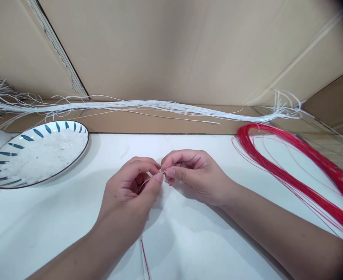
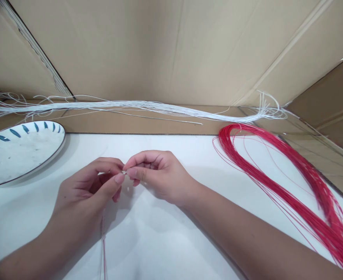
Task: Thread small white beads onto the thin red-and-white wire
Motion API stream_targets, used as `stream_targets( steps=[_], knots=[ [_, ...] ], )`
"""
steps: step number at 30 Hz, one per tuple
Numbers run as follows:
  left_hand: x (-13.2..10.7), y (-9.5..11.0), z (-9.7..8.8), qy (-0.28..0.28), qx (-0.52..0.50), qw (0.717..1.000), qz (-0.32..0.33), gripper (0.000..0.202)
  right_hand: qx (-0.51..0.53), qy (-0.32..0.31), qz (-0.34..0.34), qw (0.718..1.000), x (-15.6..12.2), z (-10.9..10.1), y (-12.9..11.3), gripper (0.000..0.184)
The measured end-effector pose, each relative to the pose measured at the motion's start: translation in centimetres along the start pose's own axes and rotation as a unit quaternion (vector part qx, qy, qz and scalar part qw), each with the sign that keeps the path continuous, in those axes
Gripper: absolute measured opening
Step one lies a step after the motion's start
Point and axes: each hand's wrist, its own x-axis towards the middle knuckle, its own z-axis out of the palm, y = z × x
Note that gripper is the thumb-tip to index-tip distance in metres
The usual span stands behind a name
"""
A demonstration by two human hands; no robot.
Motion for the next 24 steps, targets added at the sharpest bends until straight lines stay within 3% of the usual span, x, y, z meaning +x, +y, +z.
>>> stream_targets(
  steps=[13, 20, 24],
  knots=[
    [0.12, 0.11, -0.01, 0.001, 0.015, 1.0, 0.02, 0.014, -0.002, -0.003, -0.008, 1.0, 0.03, -0.16, 0.18, 0.005],
    [0.06, 0.11, 0.17, -0.013, -0.056, 0.995, -0.081, 0.009, 0.03, -0.007, -0.009, 0.999, 0.12, -0.18, 0.26, 0.012],
    [0.0, 0.25, 0.37, 0.009, -0.042, 0.997, -0.069, 0.015, 0.056, -0.016, 0.001, 0.998, 0.16, -0.32, 0.37, 0.017]
  ],
)
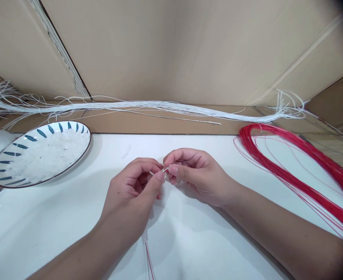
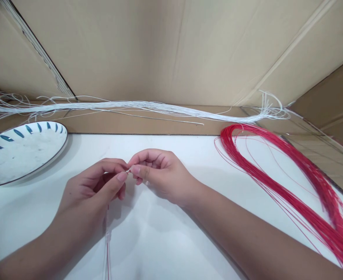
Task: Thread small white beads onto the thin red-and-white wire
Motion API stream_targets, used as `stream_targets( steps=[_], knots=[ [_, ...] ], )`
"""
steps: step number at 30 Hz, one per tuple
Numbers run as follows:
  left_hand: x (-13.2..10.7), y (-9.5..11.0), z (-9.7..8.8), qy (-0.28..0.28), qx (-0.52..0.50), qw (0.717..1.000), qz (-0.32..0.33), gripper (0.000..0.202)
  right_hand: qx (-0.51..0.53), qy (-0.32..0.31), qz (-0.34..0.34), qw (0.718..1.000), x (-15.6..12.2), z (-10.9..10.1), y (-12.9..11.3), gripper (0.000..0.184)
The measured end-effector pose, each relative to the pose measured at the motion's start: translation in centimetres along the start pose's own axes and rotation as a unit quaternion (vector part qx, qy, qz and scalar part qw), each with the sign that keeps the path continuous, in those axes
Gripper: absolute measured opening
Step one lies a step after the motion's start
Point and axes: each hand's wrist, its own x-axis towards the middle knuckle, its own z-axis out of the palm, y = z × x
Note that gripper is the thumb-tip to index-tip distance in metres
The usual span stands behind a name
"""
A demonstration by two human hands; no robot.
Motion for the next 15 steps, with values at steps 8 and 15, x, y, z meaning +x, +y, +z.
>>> stream_targets(
  steps=[8, 15],
  knots=[
    [0.32, -0.37, -0.36, -0.017, 0.047, 0.997, 0.066, 0.017, -0.034, -0.01, 0.031, 0.999, -0.09, -0.24, 0.16, 0.024],
    [0.22, -0.27, -0.21, 0.004, 0.034, 0.999, 0.034, 0.015, -0.067, -0.013, 0.005, 0.998, 0.04, -0.02, 0.18, 0.025]
  ],
)
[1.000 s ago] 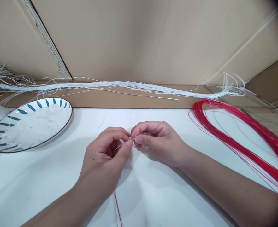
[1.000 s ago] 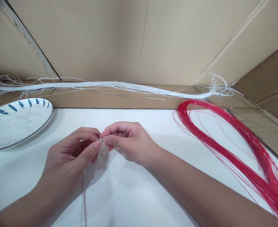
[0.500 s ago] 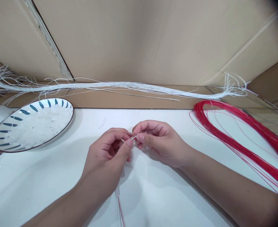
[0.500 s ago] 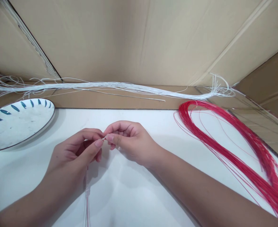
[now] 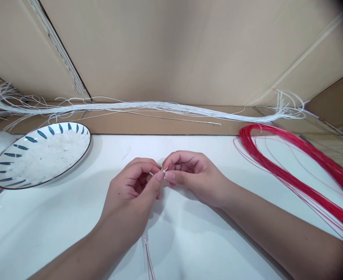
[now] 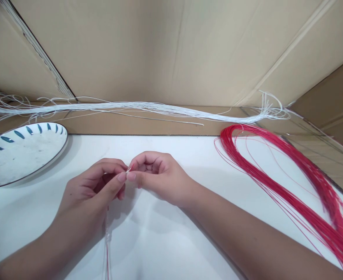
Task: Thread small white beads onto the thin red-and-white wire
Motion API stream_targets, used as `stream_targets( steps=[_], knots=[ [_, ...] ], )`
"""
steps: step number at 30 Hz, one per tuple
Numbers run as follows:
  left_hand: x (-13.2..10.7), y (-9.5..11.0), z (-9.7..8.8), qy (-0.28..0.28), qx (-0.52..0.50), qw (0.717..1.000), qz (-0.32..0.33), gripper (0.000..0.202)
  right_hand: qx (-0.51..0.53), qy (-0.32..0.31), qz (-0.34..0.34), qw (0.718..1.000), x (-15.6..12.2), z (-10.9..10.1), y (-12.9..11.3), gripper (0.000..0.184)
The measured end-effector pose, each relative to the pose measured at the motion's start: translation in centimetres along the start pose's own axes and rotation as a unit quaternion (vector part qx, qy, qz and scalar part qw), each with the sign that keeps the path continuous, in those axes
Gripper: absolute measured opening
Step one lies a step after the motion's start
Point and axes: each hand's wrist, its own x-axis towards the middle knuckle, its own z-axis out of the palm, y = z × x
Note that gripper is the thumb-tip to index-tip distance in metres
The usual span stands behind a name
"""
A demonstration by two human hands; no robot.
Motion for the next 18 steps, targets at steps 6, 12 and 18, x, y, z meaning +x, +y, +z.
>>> stream_targets(
  steps=[6, 12, 18],
  knots=[
    [-0.3, 0.9, 0.4, 0.0, -0.015, 0.999, -0.03, 0.012, -0.065, 0.028, -0.034, 0.997, -0.4, 0.1, -0.3, 0.025],
    [-0.8, 2.0, 0.9, 0.003, -0.039, 0.993, -0.112, 0.026, -0.046, -0.036, -0.071, 0.996, -0.6, 0.6, -0.6, 0.027],
    [-0.7, 2.0, 1.2, -0.005, -0.026, 0.992, -0.12, 0.02, -0.048, -0.006, -0.065, 0.997, -0.5, 0.2, -0.7, 0.025]
  ],
)
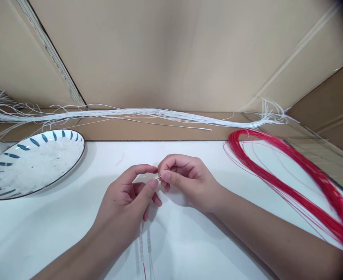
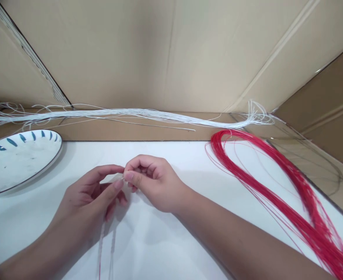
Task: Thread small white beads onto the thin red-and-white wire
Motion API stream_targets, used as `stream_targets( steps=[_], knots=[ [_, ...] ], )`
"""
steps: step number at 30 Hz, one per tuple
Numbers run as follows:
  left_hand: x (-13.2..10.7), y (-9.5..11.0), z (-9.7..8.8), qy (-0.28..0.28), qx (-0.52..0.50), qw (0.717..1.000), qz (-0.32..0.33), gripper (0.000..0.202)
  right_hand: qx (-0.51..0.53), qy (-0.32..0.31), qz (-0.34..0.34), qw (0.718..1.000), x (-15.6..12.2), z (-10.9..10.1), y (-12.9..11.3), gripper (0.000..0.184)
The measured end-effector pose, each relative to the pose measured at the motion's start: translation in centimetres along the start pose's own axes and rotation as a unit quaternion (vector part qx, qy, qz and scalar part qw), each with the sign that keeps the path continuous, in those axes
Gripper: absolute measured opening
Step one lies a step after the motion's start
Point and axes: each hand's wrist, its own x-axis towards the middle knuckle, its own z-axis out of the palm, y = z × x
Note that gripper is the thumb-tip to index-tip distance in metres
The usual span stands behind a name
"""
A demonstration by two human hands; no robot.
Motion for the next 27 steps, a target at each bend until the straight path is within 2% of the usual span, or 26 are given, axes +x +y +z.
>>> stream_targets(
  steps=[5, 8, 12, 16, 21, 27],
  knots=[
    [0.5, -0.5, -0.4, -0.009, 0.008, 1.0, -0.028, 0.016, -0.028, 0.042, -0.008, 0.999, 0.0, 0.1, -0.2, 0.03],
    [1.1, -1.1, -1.0, -0.025, 0.0, 0.999, -0.043, 0.028, -0.016, 0.08, -0.038, 0.996, 0.1, 0.0, -0.3, 0.03],
    [1.6, -1.6, -1.5, -0.055, -0.012, 0.998, 0.004, 0.035, -0.006, 0.109, -0.048, 0.993, 0.4, -0.2, -0.2, 0.031],
    [1.2, -1.3, -1.0, -0.041, -0.059, 0.997, 0.014, 0.033, 0.004, 0.093, -0.036, 0.995, 0.4, 0.0, 0.1, 0.03],
    [0.8, -0.9, -0.4, -0.004, -0.042, 0.998, 0.047, 0.006, 0.015, 0.031, -0.008, 0.999, 0.2, 0.5, 0.3, 0.026],
    [1.5, -1.3, -1.0, -0.012, -0.005, 0.996, 0.085, 0.013, 0.003, 0.035, 0.008, 0.999, 0.2, 0.3, 0.4, 0.031]
  ],
)
